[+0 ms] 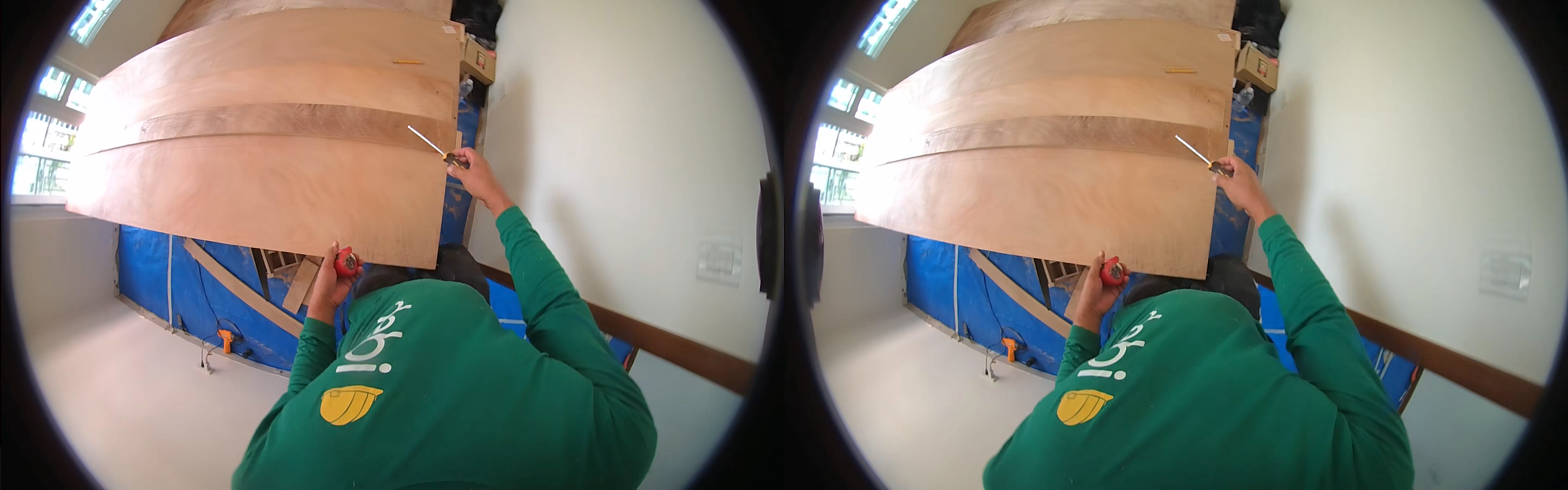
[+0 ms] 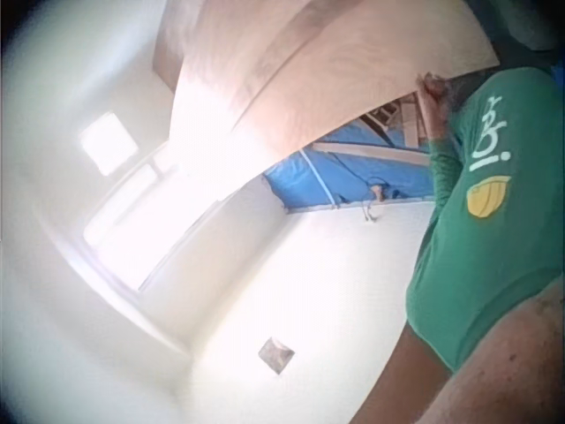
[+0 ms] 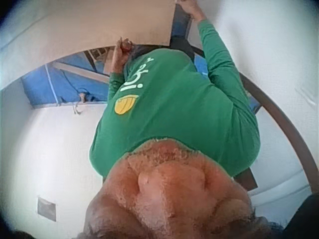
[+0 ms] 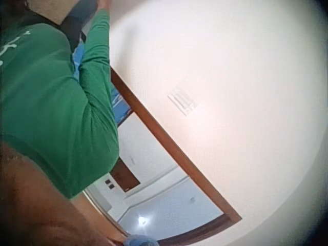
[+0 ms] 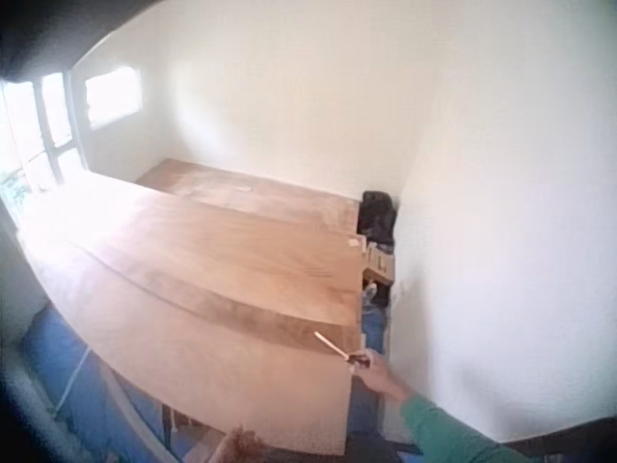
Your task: The person assembles a wooden cabinet by positioning a large plywood panel, using a screwdriver to drive screws into pre-drilled holes, and measuring with a tape measure. The person repeatedly aligns the panel and secures it to the frame.
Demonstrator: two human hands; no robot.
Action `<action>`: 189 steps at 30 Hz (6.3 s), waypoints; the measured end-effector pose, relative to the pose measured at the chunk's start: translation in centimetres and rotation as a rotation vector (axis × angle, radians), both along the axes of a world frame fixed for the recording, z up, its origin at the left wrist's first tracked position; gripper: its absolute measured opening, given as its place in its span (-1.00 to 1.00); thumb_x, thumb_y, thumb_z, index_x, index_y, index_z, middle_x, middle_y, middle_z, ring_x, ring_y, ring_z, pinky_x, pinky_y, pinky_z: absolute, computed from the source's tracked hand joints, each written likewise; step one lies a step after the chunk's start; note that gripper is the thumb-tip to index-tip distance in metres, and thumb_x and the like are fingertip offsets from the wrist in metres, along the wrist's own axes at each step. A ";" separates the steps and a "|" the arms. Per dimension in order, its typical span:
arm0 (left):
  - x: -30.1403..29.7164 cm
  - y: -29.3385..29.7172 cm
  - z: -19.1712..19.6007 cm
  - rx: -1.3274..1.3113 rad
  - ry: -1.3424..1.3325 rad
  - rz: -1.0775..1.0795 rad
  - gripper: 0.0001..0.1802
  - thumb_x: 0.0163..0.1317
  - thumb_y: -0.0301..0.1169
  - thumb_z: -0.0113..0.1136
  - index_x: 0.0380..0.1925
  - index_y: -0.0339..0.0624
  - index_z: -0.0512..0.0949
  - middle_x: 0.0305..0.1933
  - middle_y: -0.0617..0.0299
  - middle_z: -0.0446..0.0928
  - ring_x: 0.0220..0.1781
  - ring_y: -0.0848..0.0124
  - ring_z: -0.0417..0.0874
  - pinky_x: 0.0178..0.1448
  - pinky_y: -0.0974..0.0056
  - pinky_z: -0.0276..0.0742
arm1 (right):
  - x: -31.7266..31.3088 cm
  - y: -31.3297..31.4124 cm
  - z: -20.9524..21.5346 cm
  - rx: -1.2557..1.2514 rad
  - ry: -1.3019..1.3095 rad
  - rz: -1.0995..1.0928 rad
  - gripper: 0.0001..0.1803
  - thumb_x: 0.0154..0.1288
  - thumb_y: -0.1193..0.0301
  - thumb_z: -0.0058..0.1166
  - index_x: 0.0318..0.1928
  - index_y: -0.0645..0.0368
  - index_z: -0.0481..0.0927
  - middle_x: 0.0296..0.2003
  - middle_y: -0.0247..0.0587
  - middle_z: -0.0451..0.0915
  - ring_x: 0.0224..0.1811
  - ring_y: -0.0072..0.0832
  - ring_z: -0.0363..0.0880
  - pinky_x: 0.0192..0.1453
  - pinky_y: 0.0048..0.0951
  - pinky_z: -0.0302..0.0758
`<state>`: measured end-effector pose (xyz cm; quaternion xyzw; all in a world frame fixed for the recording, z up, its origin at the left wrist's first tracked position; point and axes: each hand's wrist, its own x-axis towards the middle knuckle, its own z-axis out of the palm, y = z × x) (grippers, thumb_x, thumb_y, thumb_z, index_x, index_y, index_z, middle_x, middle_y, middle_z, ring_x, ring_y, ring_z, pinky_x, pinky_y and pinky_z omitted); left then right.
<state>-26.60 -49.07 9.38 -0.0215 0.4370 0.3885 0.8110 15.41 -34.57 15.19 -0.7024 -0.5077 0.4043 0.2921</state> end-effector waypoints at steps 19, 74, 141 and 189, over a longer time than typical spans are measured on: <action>22.1 0.5 7.2 -0.200 0.216 0.551 -0.56 0.69 -0.05 0.10 0.10 -0.28 0.55 -0.08 0.04 0.68 0.00 0.17 0.76 0.05 0.12 0.76 | -0.7 35.5 -12.6 -0.009 0.029 0.613 -0.41 0.48 0.15 0.24 0.42 0.12 0.60 0.27 0.11 0.70 0.31 0.08 0.65 0.39 -0.03 0.57; 34.0 6.0 -1.6 -0.123 1.602 -0.293 -0.68 0.44 -0.12 0.30 -0.16 -0.11 0.83 -0.02 -0.04 0.71 0.04 -0.15 0.75 0.12 -0.19 0.67 | 9.6 14.4 -10.1 -0.543 0.053 0.684 -0.62 0.55 0.16 0.29 -0.30 0.24 0.70 -0.44 -0.34 0.67 -0.45 -0.58 0.49 -0.33 -0.35 0.44; 36.3 9.5 -1.2 -0.092 1.630 -0.317 -0.78 0.47 -0.22 0.25 -0.20 -0.09 0.74 -0.05 0.03 0.67 0.00 -0.12 0.77 0.04 -0.21 0.68 | 9.7 12.6 -11.8 -0.437 0.234 0.636 -0.81 0.48 0.42 0.34 -0.07 0.31 0.71 -0.24 -0.22 0.78 -0.17 -0.52 0.67 0.04 -0.41 0.58; 36.5 11.0 -1.3 0.502 1.557 -0.017 -0.92 0.40 -0.49 0.30 -0.15 -0.13 0.63 -0.03 0.16 0.65 0.04 0.00 0.75 0.06 -0.03 0.71 | 10.7 11.6 -11.1 -0.450 0.330 0.639 -0.73 0.54 0.25 0.32 -0.06 0.24 0.77 -0.24 -0.34 0.79 -0.27 -0.61 0.63 -0.11 -0.46 0.56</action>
